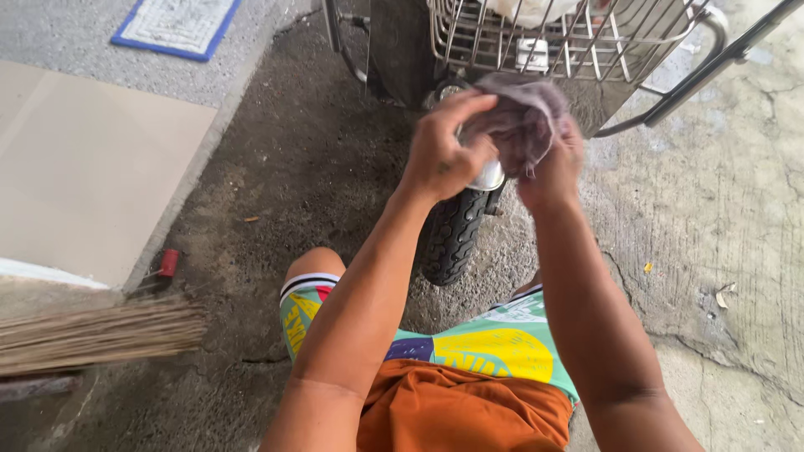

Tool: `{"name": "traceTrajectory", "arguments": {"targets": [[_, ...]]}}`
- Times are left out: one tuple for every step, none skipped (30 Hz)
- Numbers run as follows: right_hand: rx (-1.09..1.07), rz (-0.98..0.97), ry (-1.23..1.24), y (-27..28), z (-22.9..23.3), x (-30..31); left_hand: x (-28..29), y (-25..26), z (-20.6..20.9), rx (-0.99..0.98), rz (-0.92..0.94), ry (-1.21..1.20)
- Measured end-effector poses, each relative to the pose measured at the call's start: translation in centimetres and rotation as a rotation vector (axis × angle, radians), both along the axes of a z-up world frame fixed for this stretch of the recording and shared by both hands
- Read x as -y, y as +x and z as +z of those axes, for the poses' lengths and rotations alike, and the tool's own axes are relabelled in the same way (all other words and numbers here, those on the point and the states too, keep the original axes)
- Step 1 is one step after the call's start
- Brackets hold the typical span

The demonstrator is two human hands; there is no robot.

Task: The person wipes down the metal bars, the clear plastic windshield, the front lighting components, and the seat of a motorized vehicle using a purple cloth.

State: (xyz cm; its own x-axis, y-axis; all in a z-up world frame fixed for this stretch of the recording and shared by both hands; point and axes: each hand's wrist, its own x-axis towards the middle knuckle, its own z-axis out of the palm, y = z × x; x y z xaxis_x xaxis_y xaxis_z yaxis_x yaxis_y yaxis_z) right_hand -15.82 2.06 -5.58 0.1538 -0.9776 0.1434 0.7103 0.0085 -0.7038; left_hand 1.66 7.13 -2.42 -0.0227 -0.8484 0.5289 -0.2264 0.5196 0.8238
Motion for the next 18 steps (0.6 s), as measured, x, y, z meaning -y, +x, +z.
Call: {"name": "traceTrajectory", "arguments": {"targets": [[-0.138, -0.141, -0.127, -0.8, -0.4, 0.7, 0.2, 0.2, -1.2, -0.007, 0.158, 0.087], [-0.276, -0.283, -0.257, -1.3, -1.2, 1.2, 0.6, 0.2, -2.5, -0.011, 0.311, 0.175], [-0.277, -0.281, -0.251, -1.4, -2.3, 1.3, 1.0, 0.2, -4.1, -0.011, 0.311, 0.181], [-0.614, -0.387, -0.374, -1.5, -3.3, 1.5, 1.6, 0.0, -5.8, -0.017, 0.388, 0.231], [-0.954, -0.491, -0.493, -1.5, -4.3, 1.6, 2.2, -0.2, -7.5, -0.024, 0.465, 0.28], [-1.244, -0.45, -0.633, -1.0, -5.5, 1.3, 2.7, -0.4, -9.1, -0.02, 0.463, 0.284], [-1.534, -0.394, -0.772, -0.2, -7.0, 0.8, 3.1, -0.7, -10.6, 0.01, 0.506, 0.337], [-1.725, -0.444, -0.906, 1.0, -8.6, -0.5, 3.6, -0.8, -11.8, 0.044, 0.55, 0.386], [-1.914, -0.494, -1.042, 2.0, -9.8, -1.3, 3.8, -0.8, -12.9, 0.051, 0.548, 0.387], [-1.911, -0.498, -1.037, 2.4, -10.2, -0.6, 3.8, -1.1, -13.7, 0.039, 0.532, 0.406], [-1.869, -0.51, -0.981, 2.8, -10.4, 0.5, 4.0, -1.2, -14.2, 0.026, 0.516, 0.426], [-1.827, -0.515, -0.93, 3.1, -10.4, 1.6, 4.3, -1.5, -14.5, 0.027, 0.518, 0.428], [-1.825, -0.512, -0.929, 3.5, -10.1, 3.3, 4.6, -1.7, -14.6, 0.045, 0.543, 0.414], [-1.833, -0.484, -0.788, 4.1, -9.6, 5.0, 4.5, -2.0, -14.8, 0.064, 0.565, 0.404], [-1.836, -0.455, -0.648, 4.5, -9.5, 5.7, 4.5, -2.1, -14.8, 0.067, 0.565, 0.411], [-1.836, -0.449, -0.64, 4.7, -9.7, 5.1, 4.6, -2.1, -14.8, 0.042, 0.555, 0.408], [-1.792, -0.414, -0.659, 4.8, -10.1, 4.0, 4.6, -2.1, -14.8, 0.016, 0.545, 0.404], [-1.751, -0.391, -0.682, 4.5, -10.3, 3.2, 4.9, -2.0, -14.8, 0.016, 0.538, 0.402]]}}
